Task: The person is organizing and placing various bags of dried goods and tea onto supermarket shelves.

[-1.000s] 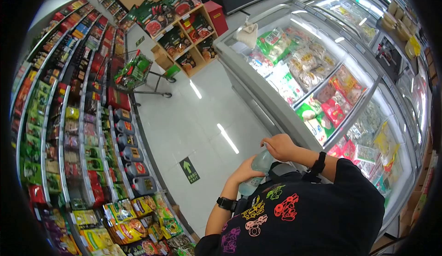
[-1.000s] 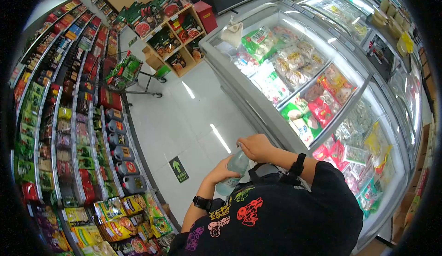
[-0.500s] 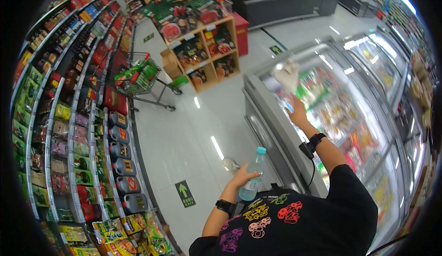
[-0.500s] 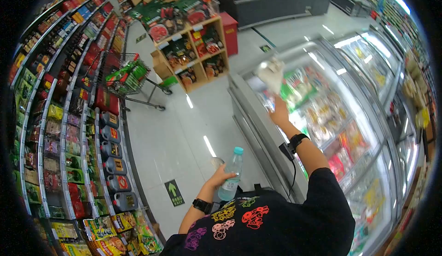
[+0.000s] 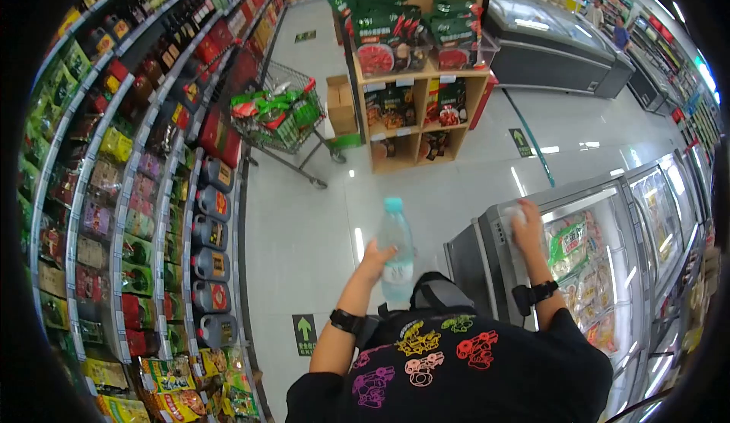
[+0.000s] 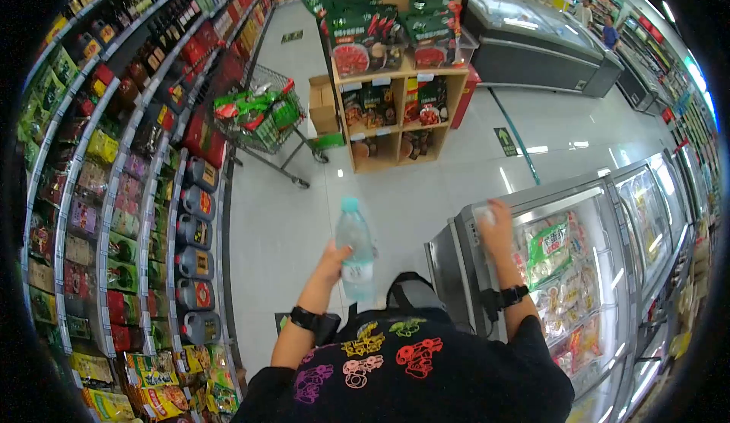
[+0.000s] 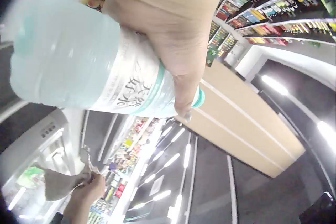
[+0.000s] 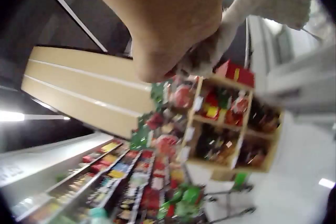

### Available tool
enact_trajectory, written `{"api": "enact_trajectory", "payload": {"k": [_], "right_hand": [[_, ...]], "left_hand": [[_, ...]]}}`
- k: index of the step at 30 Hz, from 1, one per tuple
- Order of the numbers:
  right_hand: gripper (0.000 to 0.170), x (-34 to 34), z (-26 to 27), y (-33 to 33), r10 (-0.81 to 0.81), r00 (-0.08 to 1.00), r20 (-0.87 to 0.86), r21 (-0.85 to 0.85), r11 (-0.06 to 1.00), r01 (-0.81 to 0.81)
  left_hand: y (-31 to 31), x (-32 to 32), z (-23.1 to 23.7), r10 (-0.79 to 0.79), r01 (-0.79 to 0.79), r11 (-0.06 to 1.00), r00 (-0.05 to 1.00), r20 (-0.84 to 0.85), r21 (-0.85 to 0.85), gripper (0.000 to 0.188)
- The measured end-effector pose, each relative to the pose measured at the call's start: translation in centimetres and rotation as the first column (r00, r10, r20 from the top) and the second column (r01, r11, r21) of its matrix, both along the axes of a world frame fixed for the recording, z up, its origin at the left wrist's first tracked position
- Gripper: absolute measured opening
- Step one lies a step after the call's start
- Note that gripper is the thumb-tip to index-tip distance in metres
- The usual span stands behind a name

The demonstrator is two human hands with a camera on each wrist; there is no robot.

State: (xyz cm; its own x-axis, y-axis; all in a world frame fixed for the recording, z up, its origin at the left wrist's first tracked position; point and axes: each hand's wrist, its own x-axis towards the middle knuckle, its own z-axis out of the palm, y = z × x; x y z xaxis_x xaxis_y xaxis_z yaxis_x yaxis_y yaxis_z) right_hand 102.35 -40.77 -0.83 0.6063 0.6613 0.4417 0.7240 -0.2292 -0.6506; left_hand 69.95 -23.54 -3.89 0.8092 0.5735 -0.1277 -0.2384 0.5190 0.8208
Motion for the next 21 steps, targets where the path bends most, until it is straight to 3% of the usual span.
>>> {"api": "enact_trajectory", "payload": {"k": [1,2,3,4,6,9,12,14,16,18,21], "right_hand": [[0.031,-3.1,1.9,3.3,0.145,0.959,-0.243,0.053,0.989,-0.136],[0.034,-4.1,0.4,6.3,0.303,0.660,-0.688,0.140,0.947,-0.289],[0.035,-7.2,2.8,9.6,0.397,0.338,-0.853,0.260,0.886,-0.385],[0.030,-9.0,2.0,12.5,0.414,0.023,-0.910,0.367,0.830,-0.419],[0.026,-12.3,-0.3,17.8,0.317,-0.237,-0.918,0.396,0.767,-0.505],[0.023,-16.5,0.3,24.4,0.284,-0.383,-0.879,0.454,0.746,-0.488],[0.043,-17.3,-0.2,30.8,0.499,-0.201,-0.843,0.508,0.615,-0.604],[0.057,-17.3,1.7,35.0,0.698,-0.044,-0.715,0.512,0.479,-0.713],[0.068,-17.0,2.0,39.1,0.754,0.020,-0.657,0.452,0.415,-0.790],[0.077,-17.0,0.9,43.7,0.702,0.011,-0.712,0.369,0.387,-0.845],[0.066,-17.8,0.9,48.7,0.613,-0.055,-0.788,0.358,0.383,-0.852]], "left_hand": [[1.5,0.1,2.1,0.021,-0.015,0.998,0.995,0.101,-0.061,0.064],[3.1,0.1,3.2,0.040,-0.035,0.998,0.990,0.137,-0.044,0.066],[4.7,0.2,4.0,0.062,-0.059,0.998,0.983,0.174,-0.020,0.067],[5.7,0.4,5.0,0.107,-0.104,0.994,0.975,0.192,-0.029,0.068],[8.5,0.6,7.2,0.206,-0.209,0.978,0.949,0.239,-0.012,0.070],[12.9,0.6,8.4,0.303,-0.320,0.947,0.921,0.246,0.031,0.071],[18.2,0.5,8.5,0.443,-0.475,0.876,0.859,0.258,0.077,0.069],[22.3,0.7,8.2,0.507,-0.535,0.841,0.829,0.235,0.076,0.066],[25.9,1.4,7.8,0.586,-0.599,0.799,0.794,0.163,0.045,0.063],[29.4,1.8,7.3,0.680,-0.681,0.732,0.732,0.045,0.007,0.062],[34.2,1.5,7.1,0.776,-0.774,0.615,0.628,-0.058,-0.149,0.065]]}}
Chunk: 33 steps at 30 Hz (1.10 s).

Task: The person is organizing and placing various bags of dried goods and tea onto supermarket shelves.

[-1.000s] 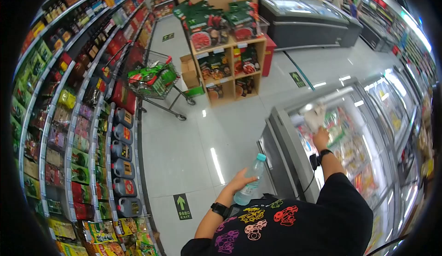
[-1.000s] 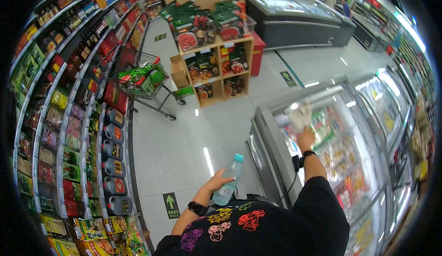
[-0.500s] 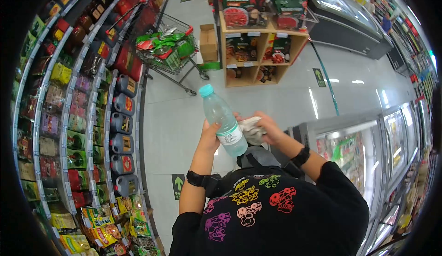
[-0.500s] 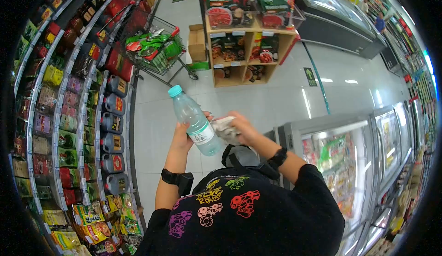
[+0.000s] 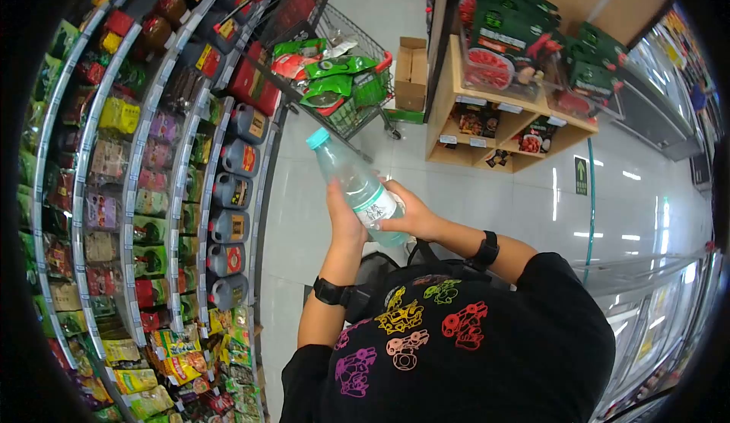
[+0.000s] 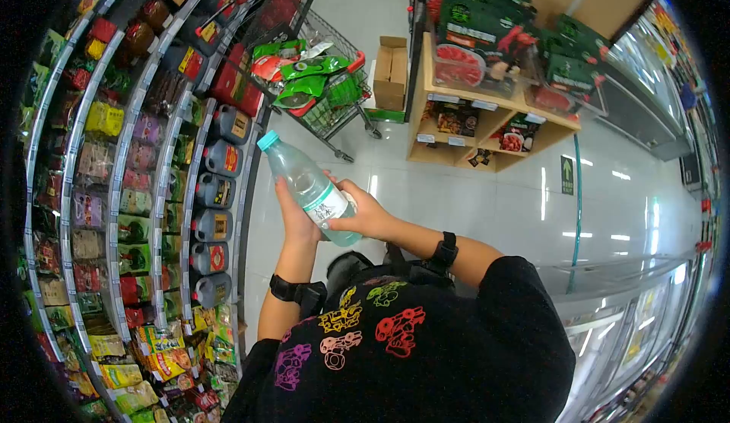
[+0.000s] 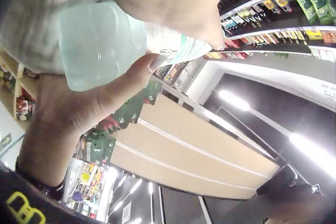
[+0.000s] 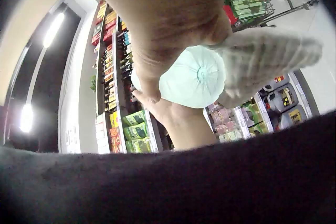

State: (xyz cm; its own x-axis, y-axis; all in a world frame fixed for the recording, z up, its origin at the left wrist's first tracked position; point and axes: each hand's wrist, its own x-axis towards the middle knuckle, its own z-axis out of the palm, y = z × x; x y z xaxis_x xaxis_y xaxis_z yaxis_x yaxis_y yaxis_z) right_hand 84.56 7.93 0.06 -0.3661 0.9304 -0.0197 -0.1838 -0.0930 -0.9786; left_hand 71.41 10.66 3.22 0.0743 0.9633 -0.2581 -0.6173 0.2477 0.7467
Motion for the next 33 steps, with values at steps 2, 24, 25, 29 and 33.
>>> {"api": "enact_trajectory", "payload": {"k": [2,24,25,29,33], "right_hand": [[0.062,-0.7,0.4,2.3,0.025,0.998,0.051,0.021,0.999,-0.026],[0.070,-21.1,-2.3,30.5,0.029,0.960,0.279,-0.101,0.995,-0.001],[0.071,-21.4,-2.0,31.0,0.030,0.901,0.432,-0.071,0.997,0.001],[0.072,-22.2,2.0,32.8,-0.282,0.676,0.681,0.263,0.955,0.134],[0.072,-21.4,3.6,35.2,-0.495,0.525,0.692,0.484,0.858,0.172]], "left_hand": [[2.0,-0.4,0.6,0.088,-0.086,0.993,0.996,0.019,-0.081,0.064],[32.9,-22.9,-4.7,-0.071,0.073,0.997,0.994,0.078,-0.031,0.038],[34.0,-23.6,-4.4,-0.097,0.098,0.995,0.993,0.064,-0.014,0.038],[37.7,-25.0,-3.3,-0.195,0.192,0.980,0.979,0.058,0.060,0.043],[40.2,-23.7,-1.0,-0.165,0.170,0.955,0.985,-0.040,0.244,0.044]]}}
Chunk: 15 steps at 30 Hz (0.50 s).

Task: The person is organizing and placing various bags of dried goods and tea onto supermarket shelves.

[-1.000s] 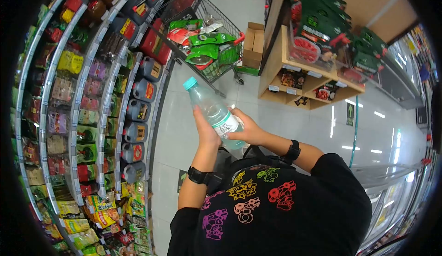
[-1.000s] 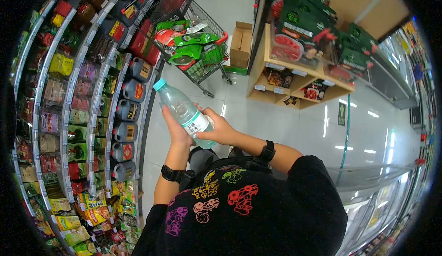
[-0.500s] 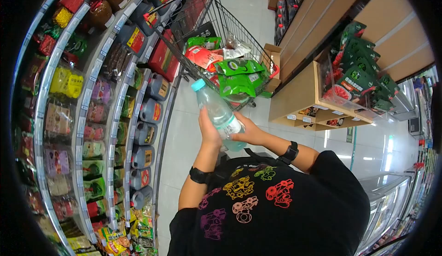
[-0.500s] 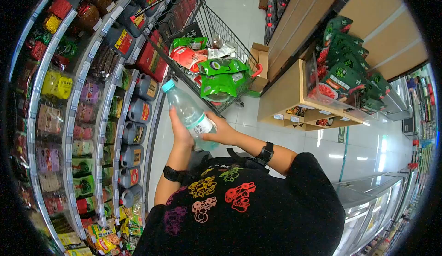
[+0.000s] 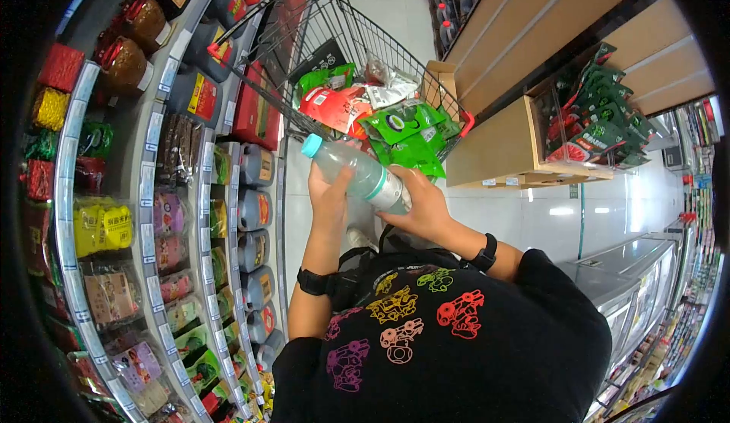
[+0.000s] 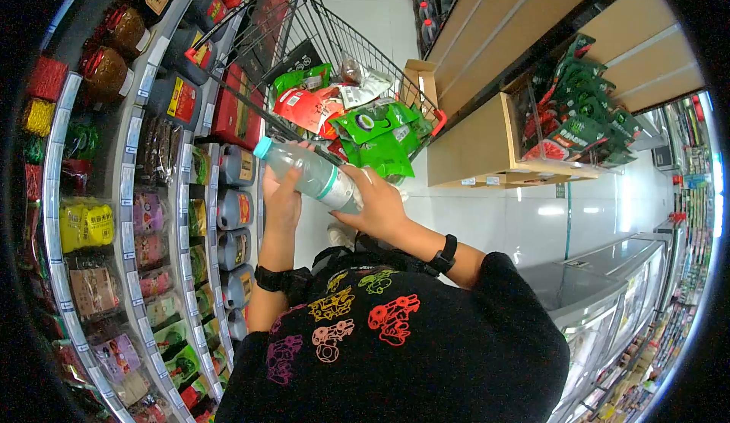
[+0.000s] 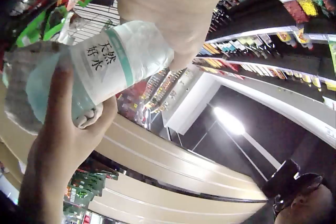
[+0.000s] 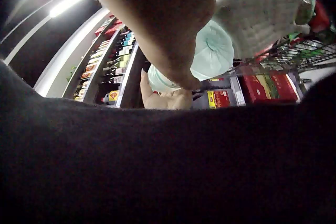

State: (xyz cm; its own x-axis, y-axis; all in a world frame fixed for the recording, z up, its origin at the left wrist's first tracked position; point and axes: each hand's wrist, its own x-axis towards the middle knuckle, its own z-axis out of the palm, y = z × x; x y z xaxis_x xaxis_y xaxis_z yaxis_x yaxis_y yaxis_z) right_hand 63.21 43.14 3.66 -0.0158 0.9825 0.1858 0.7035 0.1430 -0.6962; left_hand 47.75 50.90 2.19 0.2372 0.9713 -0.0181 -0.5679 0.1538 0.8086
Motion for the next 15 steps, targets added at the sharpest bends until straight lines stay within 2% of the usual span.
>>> {"api": "enact_trajectory", "payload": {"k": [5,10,13,15], "right_hand": [[0.072,1.0,1.5,2.6,-0.015,1.000,0.015,0.150,0.989,0.013],[0.073,2.6,2.1,3.6,0.021,1.000,-0.014,0.170,0.985,-0.018],[0.073,3.3,2.5,4.4,0.111,0.984,-0.137,0.121,0.988,-0.095],[0.073,3.8,2.8,4.8,0.162,0.956,-0.244,0.047,0.987,-0.155]], "left_hand": [[2.5,1.2,3.4,0.018,-0.013,0.994,0.999,-0.043,0.112,0.043],[3.6,2.3,4.1,0.001,0.008,0.988,0.999,-0.054,0.153,0.041],[4.3,2.8,3.7,-0.024,0.018,0.989,0.999,0.035,0.144,0.039],[4.9,3.3,3.5,-0.030,0.028,1.000,0.985,0.170,0.015,0.036]]}}
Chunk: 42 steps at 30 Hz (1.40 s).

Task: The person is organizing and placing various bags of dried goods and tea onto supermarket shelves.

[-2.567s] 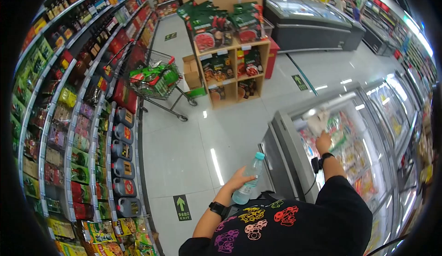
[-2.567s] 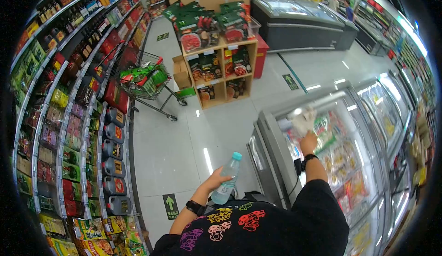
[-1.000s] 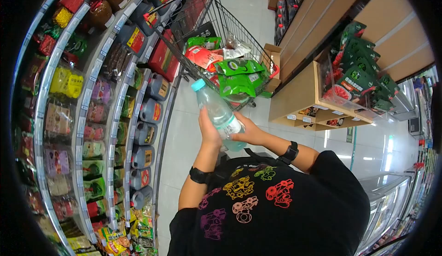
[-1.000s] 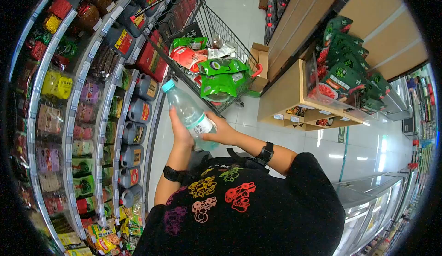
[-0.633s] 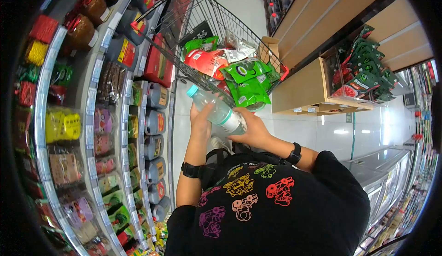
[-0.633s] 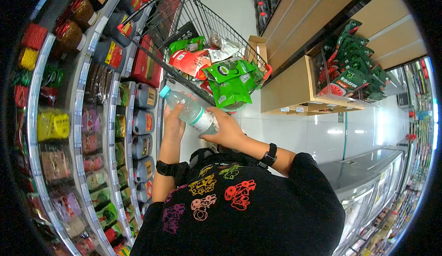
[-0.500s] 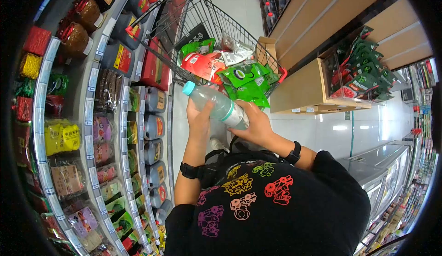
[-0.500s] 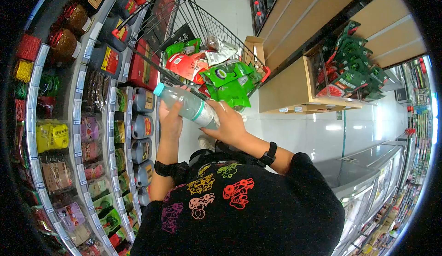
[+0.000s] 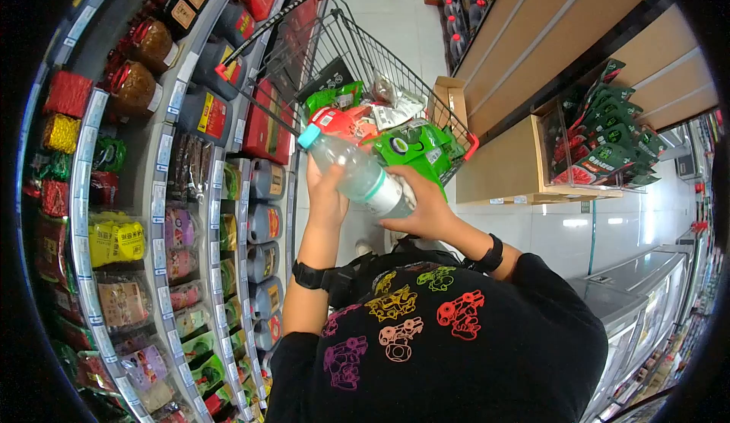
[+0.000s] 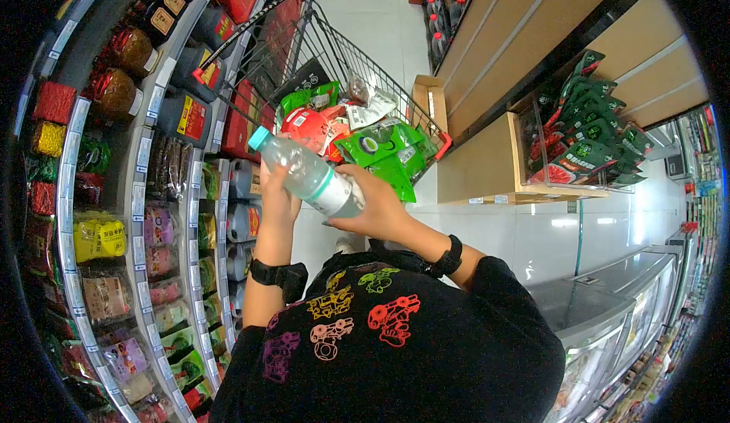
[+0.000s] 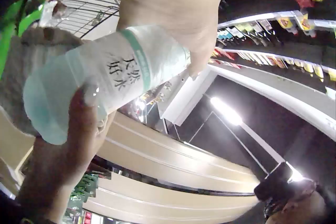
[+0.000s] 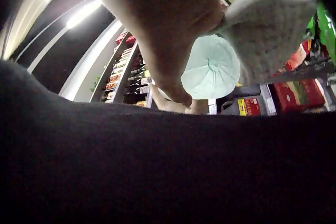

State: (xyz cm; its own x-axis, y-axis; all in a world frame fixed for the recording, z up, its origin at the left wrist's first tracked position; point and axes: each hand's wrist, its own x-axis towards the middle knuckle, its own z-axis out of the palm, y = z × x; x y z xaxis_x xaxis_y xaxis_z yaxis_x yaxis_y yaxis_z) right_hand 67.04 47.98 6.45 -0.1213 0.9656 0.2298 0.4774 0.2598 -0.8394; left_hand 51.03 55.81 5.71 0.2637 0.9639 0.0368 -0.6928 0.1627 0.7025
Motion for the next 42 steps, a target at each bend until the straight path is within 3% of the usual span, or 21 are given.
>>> {"api": "enact_trajectory", "payload": {"k": [1,2,5,6,9,13,16,23,24,25,27,28,30,33,35,36,39,40,41,42], "right_hand": [[0.073,0.2,0.2,0.2,0.027,0.998,-0.050,-0.060,0.998,-0.030],[0.074,0.5,0.3,0.4,0.050,0.993,-0.102,-0.120,0.991,-0.062],[0.077,2.1,1.3,1.2,0.105,0.981,-0.164,-0.001,0.994,-0.107],[0.079,2.7,1.6,1.4,0.120,0.985,-0.125,0.012,0.993,-0.120],[0.076,3.5,1.8,2.2,0.065,0.994,-0.086,0.169,0.984,-0.050],[0.079,3.7,2.1,3.1,0.009,0.995,-0.100,0.232,0.973,0.015],[0.080,3.8,2.2,3.3,0.045,0.979,-0.201,0.123,0.992,-0.020],[0.065,4.8,-1.4,3.7,-0.035,0.969,-0.246,-0.027,0.999,0.030],[0.063,4.7,-1.4,3.6,-0.040,0.961,-0.273,-0.063,0.998,0.024],[0.060,4.6,-1.4,3.4,-0.047,0.953,-0.299,-0.099,0.995,0.019],[0.056,4.2,-0.8,3.4,-0.046,0.963,-0.265,-0.072,0.997,0.027],[0.054,4.1,-0.6,3.4,-0.047,0.967,-0.249,-0.057,0.998,0.034],[0.051,4.1,-0.4,3.3,-0.045,0.966,-0.254,-0.094,0.995,0.021],[0.046,4.6,-0.6,3.2,-0.051,0.977,-0.209,-0.006,0.999,0.051],[0.043,5.0,-1.5,3.5,-0.087,0.974,-0.208,0.023,0.995,0.093],[0.041,5.3,-2.4,3.5,-0.116,0.967,-0.229,-0.008,0.993,0.117],[0.036,6.5,-2.3,2.5,-0.184,0.956,-0.229,-0.058,0.983,0.176],[0.035,6.7,-2.0,2.6,-0.209,0.950,-0.231,-0.056,0.978,0.201],[0.034,7.1,-2.0,2.5,-0.231,0.939,-0.253,-0.076,0.973,0.219],[0.034,7.6,-2.1,2.2,-0.254,0.927,-0.277,-0.098,0.967,0.236]], "left_hand": [[0.3,0.2,-0.3,-0.009,0.013,0.997,0.998,0.065,-0.070,0.034],[1.0,0.1,-1.7,0.019,-0.015,0.980,1.000,0.016,-0.200,0.033],[2.4,0.2,-2.0,0.108,-0.009,0.881,0.977,0.183,-0.472,0.033],[2.6,0.4,-1.8,0.142,-0.021,0.818,0.976,0.167,-0.574,0.038],[2.6,1.5,-1.4,0.117,0.099,0.750,0.953,0.278,-0.654,0.045],[2.9,2.0,-0.9,0.122,0.068,0.742,0.964,0.235,-0.667,0.056],[2.5,2.4,2.2,0.183,0.097,0.706,0.932,0.312,-0.702,0.048],[3.4,1.0,2.0,0.162,0.037,0.741,0.959,0.232,-0.670,0.046],[3.8,0.7,0.3,0.031,0.110,0.882,0.957,0.289,-0.458,0.043],[4.3,0.4,-2.8,-0.110,0.183,0.959,0.944,0.311,-0.216,0.039],[4.6,0.3,-3.5,-0.223,0.335,0.935,0.809,0.544,-0.115,0.043],[4.7,0.3,-3.4,-0.132,0.447,0.863,0.650,0.748,-0.236,0.050],[4.6,0.4,-3.0,0.009,0.504,0.781,0.582,0.813,-0.369,0.047],[3.7,0.7,-1.7,-0.076,0.362,0.838,0.818,0.570,-0.408,0.030],[2.0,1.4,4.1,-0.251,0.412,0.851,0.865,0.435,-0.327,0.036],[1.2,1.9,5.8,-0.195,0.275,0.893,0.950,0.246,-0.357,0.045],[5.7,-0.7,3.5,-0.141,0.203,0.943,0.962,0.235,-0.265,0.047],[6.7,-1.9,2.5,-0.066,0.159,0.920,0.964,0.258,-0.359,0.047],[7.3,-1.7,2.3,0.135,0.170,0.840,0.854,0.502,-0.515,0.046],[6.5,-0.8,3.7,0.030,0.203,0.880,0.879,0.476,-0.429,0.045]]}}
